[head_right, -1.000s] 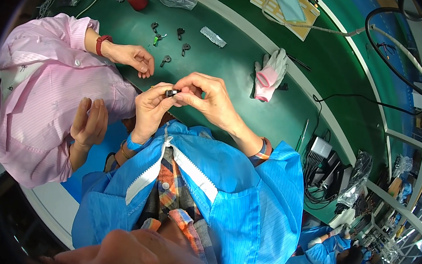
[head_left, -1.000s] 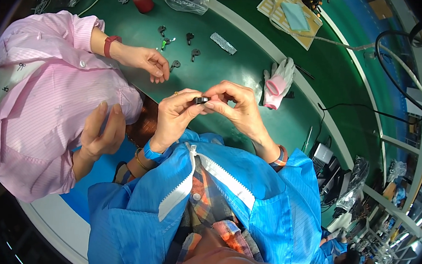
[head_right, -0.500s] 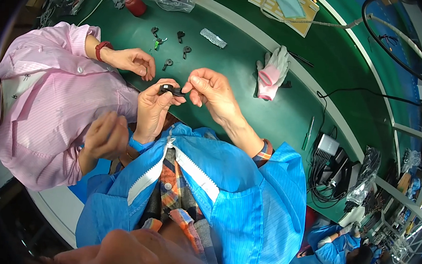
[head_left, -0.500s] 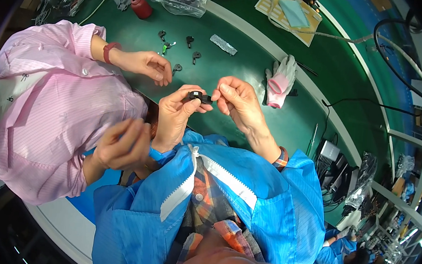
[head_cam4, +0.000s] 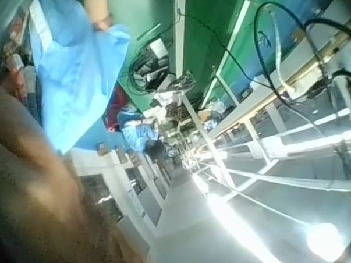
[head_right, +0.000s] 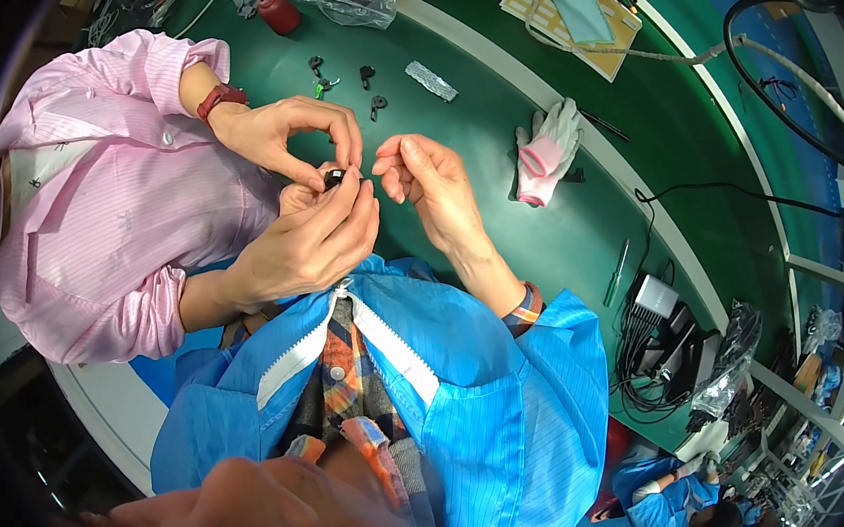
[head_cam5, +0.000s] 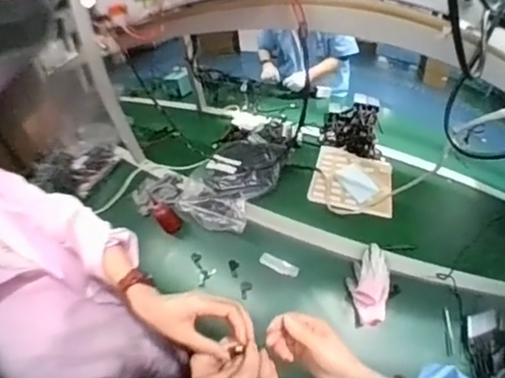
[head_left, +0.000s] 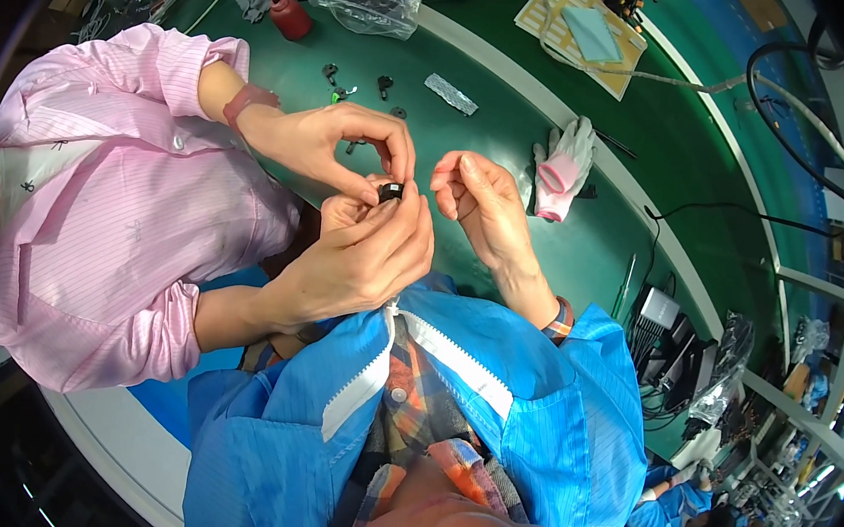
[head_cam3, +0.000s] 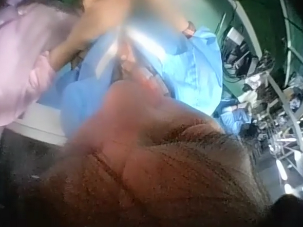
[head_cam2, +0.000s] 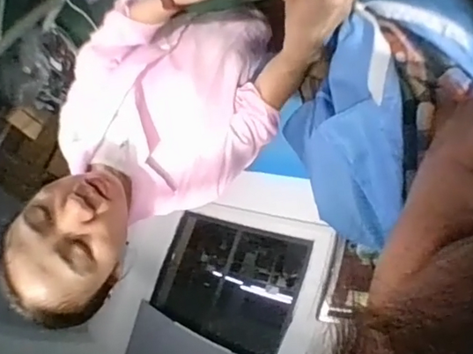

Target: The person assembles small black plastic components by hand on a green worktable, using a green-handled tool.

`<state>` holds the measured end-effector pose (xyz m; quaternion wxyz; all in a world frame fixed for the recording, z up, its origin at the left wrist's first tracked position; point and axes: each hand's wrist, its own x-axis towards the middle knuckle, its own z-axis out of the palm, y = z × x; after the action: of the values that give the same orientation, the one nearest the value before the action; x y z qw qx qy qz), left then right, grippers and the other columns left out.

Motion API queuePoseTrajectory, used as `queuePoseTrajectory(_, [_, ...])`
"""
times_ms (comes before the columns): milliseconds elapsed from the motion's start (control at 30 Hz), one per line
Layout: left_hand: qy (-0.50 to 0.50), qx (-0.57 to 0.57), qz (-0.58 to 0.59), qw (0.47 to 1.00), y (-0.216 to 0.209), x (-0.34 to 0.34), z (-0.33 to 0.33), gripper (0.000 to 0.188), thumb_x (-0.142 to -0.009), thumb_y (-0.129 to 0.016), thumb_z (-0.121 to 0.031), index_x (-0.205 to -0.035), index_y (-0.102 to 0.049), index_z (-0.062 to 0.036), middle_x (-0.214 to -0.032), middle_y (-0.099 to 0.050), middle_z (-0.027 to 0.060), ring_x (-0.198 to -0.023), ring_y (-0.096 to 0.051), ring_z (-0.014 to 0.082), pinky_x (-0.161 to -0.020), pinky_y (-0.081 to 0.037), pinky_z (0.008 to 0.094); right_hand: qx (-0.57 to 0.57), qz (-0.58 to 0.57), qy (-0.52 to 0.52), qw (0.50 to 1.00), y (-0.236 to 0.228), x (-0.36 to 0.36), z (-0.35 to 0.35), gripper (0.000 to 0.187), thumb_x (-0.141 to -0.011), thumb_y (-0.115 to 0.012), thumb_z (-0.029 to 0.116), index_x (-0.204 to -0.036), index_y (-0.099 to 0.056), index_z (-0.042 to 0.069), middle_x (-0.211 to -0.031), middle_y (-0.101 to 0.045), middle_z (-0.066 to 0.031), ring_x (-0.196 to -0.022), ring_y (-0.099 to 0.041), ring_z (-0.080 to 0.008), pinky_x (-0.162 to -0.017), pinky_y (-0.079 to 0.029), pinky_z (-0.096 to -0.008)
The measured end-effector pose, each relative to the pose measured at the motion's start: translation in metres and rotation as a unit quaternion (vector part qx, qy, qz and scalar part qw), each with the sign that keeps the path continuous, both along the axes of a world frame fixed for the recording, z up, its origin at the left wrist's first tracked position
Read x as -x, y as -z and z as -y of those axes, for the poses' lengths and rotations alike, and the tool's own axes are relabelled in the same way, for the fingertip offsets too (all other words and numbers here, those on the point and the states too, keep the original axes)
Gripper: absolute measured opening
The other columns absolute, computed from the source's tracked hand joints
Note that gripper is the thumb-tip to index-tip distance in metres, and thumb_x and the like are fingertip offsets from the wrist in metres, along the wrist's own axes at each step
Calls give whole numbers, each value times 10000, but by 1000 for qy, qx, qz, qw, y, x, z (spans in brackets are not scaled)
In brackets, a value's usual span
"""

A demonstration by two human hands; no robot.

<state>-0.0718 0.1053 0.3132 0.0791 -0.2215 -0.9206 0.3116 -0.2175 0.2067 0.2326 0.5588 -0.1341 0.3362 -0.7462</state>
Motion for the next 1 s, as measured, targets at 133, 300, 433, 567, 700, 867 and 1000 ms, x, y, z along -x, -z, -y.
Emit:
queuePoseTrajectory(133, [-11, 80, -30, 996, 2, 1, 2, 291, -689, -623, 85, -966, -552, 33, -1007, -588, 150, -959, -607, 269, -829, -492, 286, -2, 48, 2, 999, 6, 2, 4, 231, -936, -508, 200, -990, -567, -16, -830, -589, -82, -605, -464, -81, -534, -384, -185])
queuePoseTrajectory(300, [-20, 174, -74, 982, 6, -3, 8, 309, -668, -610, 128, -956, -545, 35, -992, -594, 143, -952, -609, 248, -822, -494, 283, -19, 69, 21, 997, 16, 3, 6, 229, -934, -511, 196, -1004, -562, -16, -833, -574, -73, -611, -461, -79, -530, -378, -182])
queuePoseTrajectory(433, [-1, 263, -74, 962, 3, -14, 18, 299, -707, -620, 120, -982, -533, 43, -991, -591, 131, -918, -613, 217, -798, -502, 269, -34, 61, 47, 996, 31, 5, 5, 215, -927, -521, 189, -1007, -568, -6, -830, -570, -61, -619, -463, -74, -533, -382, -183])
queuePoseTrajectory(567, [-9, 452, 27, 892, -19, -17, 9, 204, -836, -594, 0, -1032, -543, 19, -1036, -558, 89, -910, -574, 163, -810, -461, 208, -100, -27, 123, 987, 70, 23, -17, 178, -907, -552, 164, -990, -588, 11, -815, -602, -46, -615, -490, -67, -546, -393, -179])
queuePoseTrajectory(700, [-94, 722, 172, 663, 1, -45, 22, 354, -962, -448, -202, -1186, -447, 72, -1092, -522, 133, -936, -547, 188, -841, -440, 229, -192, -148, 200, 949, 99, 36, -40, 144, -873, -581, 125, -960, -595, 11, -793, -636, -52, -584, -520, -70, -552, -404, -171])
queuePoseTrajectory(867, [252, 947, 166, -115, 106, -42, 2, 364, -963, -435, -201, -1202, -440, 73, -1068, -525, 138, -872, -564, 187, -766, -454, 224, -273, -186, 362, 872, 135, 82, -100, 117, -869, -571, 122, -903, -577, 11, -762, -628, -67, -556, -514, -78, -516, -406, -171])
queuePoseTrajectory(1000, [282, 938, 167, -113, 114, -37, -15, 328, -955, -438, -167, -1184, -466, 65, -1021, -541, 135, -827, -583, 178, -721, -464, 230, -298, -256, 367, 843, 144, 103, -105, 138, -883, -540, 146, -867, -551, 9, -669, -591, -44, -520, -490, -83, -487, -395, -191])
